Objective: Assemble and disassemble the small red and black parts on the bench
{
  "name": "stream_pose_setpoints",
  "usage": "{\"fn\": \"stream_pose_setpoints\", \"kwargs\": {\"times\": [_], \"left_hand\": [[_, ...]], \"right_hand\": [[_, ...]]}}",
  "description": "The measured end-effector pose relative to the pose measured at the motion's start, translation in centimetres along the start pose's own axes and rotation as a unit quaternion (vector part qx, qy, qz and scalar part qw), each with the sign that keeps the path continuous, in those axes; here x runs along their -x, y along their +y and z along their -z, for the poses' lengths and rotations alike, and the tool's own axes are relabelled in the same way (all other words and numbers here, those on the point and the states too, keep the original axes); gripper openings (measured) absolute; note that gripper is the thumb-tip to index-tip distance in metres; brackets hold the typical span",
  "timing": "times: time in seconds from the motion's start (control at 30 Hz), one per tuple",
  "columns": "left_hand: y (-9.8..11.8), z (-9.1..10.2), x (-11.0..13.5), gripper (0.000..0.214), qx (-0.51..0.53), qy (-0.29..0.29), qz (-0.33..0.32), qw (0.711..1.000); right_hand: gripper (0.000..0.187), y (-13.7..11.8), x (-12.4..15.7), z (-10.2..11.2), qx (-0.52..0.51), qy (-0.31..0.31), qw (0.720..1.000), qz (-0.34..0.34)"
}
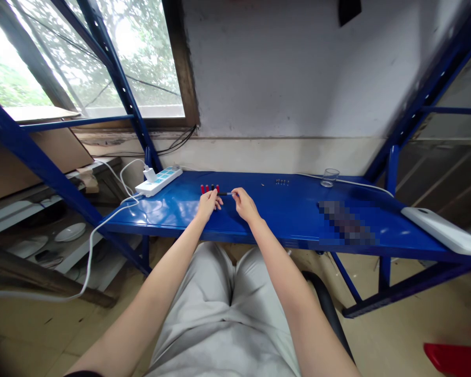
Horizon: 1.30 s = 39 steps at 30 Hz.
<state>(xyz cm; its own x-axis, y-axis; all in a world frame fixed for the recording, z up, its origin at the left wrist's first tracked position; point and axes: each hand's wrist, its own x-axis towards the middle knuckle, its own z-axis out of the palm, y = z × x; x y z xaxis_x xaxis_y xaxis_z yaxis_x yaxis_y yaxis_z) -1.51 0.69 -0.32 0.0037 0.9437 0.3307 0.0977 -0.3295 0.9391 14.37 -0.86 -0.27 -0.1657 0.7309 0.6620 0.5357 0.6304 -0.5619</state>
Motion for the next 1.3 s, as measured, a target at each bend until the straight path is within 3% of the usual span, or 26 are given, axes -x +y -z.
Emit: {"fn": "stream_pose_setpoints", "kwargs": {"times": [0.47,0.73,0.83,0.97,1.3], "left_hand": [[0.06,0.04,0.18,0.035,-0.036,0.021,-0.032,0.999],[0.23,0.48,0.2,0.033,-0.053,0.113,-0.038,0.991],[0.13,0.3,0.15,0.032,-0.043,0.042,-0.035,0.998],[0.06,-0.07,0.17,0.03,-0.024,-0.075,-0.028,0.996],[-0.01,-0.06,0.13,0.031,0.002,-0.087,-0.017,0.996]], "right_hand": [[0.023,-0.01,0.27,-0.13,0.057,-0.038,0.998,0.0],[0.023,0.34,0.11,0.08,0.049,0.015,0.999,0.002],[0.025,0.26,-0.01,0.19,0.009,0.05,0.999,0.005],[0.022,0.07,-0.09,0.06,-0.034,0.032,0.999,0.023],[0.018,0.73,-0.14,-0.59,-0.075,-0.044,0.994,-0.06]]}}
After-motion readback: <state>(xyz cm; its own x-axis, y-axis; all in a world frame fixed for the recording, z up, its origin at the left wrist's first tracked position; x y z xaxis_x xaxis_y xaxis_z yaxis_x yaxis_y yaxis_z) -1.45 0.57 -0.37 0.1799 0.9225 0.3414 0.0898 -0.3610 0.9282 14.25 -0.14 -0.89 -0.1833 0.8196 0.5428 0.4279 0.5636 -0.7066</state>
